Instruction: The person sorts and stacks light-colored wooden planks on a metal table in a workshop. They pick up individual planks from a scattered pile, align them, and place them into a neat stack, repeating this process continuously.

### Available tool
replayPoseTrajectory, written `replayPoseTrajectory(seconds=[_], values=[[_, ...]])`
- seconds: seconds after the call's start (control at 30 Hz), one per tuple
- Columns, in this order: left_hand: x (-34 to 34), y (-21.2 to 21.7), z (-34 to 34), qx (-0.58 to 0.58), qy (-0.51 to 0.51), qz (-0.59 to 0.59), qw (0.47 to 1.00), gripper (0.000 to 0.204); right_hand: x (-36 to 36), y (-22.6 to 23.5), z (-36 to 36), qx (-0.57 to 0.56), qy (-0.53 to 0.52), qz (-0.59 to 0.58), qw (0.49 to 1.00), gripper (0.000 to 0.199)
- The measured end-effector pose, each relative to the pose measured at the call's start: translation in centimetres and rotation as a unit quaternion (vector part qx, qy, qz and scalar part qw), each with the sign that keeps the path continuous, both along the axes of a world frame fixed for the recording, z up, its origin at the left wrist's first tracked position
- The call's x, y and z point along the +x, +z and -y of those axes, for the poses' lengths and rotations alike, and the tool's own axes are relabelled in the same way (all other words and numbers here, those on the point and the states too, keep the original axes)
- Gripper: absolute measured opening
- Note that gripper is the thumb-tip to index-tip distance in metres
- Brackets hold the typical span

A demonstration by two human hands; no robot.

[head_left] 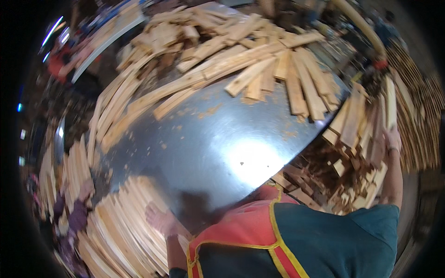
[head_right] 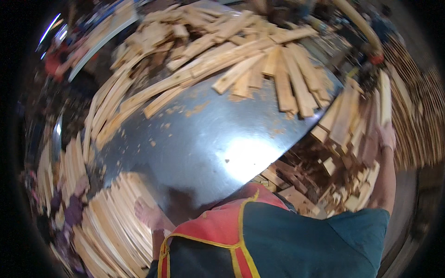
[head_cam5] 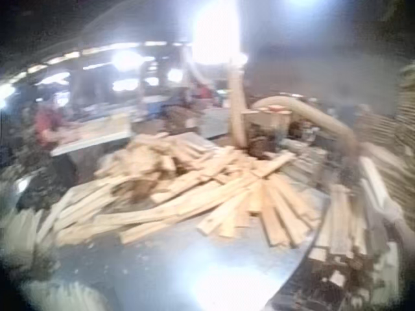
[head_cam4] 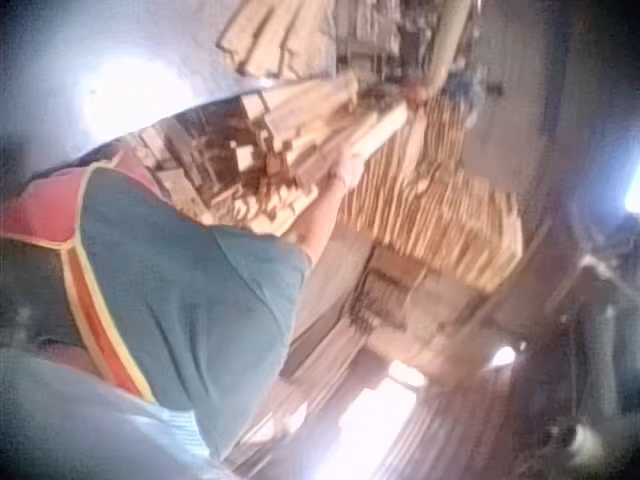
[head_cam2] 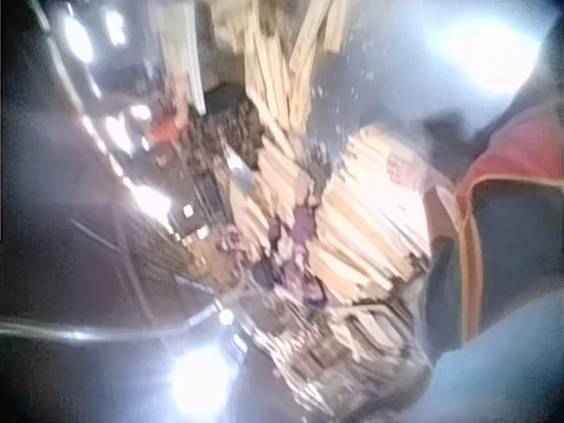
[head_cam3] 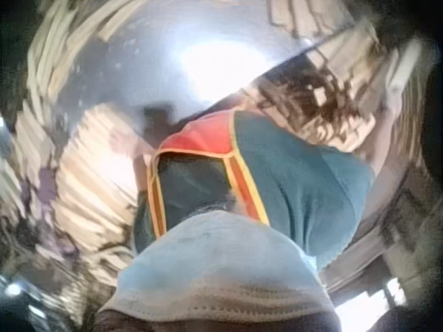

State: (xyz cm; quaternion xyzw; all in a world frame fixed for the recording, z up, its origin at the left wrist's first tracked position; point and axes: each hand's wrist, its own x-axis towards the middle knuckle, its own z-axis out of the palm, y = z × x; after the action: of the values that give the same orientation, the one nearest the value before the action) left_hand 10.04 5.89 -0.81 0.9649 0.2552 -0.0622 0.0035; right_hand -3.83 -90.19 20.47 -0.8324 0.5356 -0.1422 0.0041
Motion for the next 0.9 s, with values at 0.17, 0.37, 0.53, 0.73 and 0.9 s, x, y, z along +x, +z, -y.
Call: replayPoseTrajectory(seconds=[0.17, 0.37, 0.53, 0.73, 0.9], values=[[-4.1, -2.3, -2.1, 0.05, 0.006, 0.061, 0.997, 0.074, 15.8, -3.3, -5.4, -0.113, 0.276, -0.061, 0.952, 0.077], [-4.0, -3.3, -1.9, 0.081, -0.012, 0.116, 0.99, 0.065, 43.3, -5.9, -35.2, 0.04, 0.576, -0.107, 0.809, 0.082], [-2.2, -0.3, -1.7, 0.015, -0.016, 0.117, 0.993, 0.065, 61.5, -12.3, -49.7, -0.031, 0.678, -0.184, 0.711, 0.093], [-3.8, -0.9, -2.4, 0.038, -0.05, 0.246, 0.967, 0.062, 68.6, -17.2, -56.2, 0.031, 0.735, -0.265, 0.624, 0.083], [-3.8, 0.6, -2.6, 0.019, 0.0, 0.169, 0.985, 0.065, 61.4, -18.6, -57.4, 0.023, 0.793, -0.303, 0.528, 0.098]])
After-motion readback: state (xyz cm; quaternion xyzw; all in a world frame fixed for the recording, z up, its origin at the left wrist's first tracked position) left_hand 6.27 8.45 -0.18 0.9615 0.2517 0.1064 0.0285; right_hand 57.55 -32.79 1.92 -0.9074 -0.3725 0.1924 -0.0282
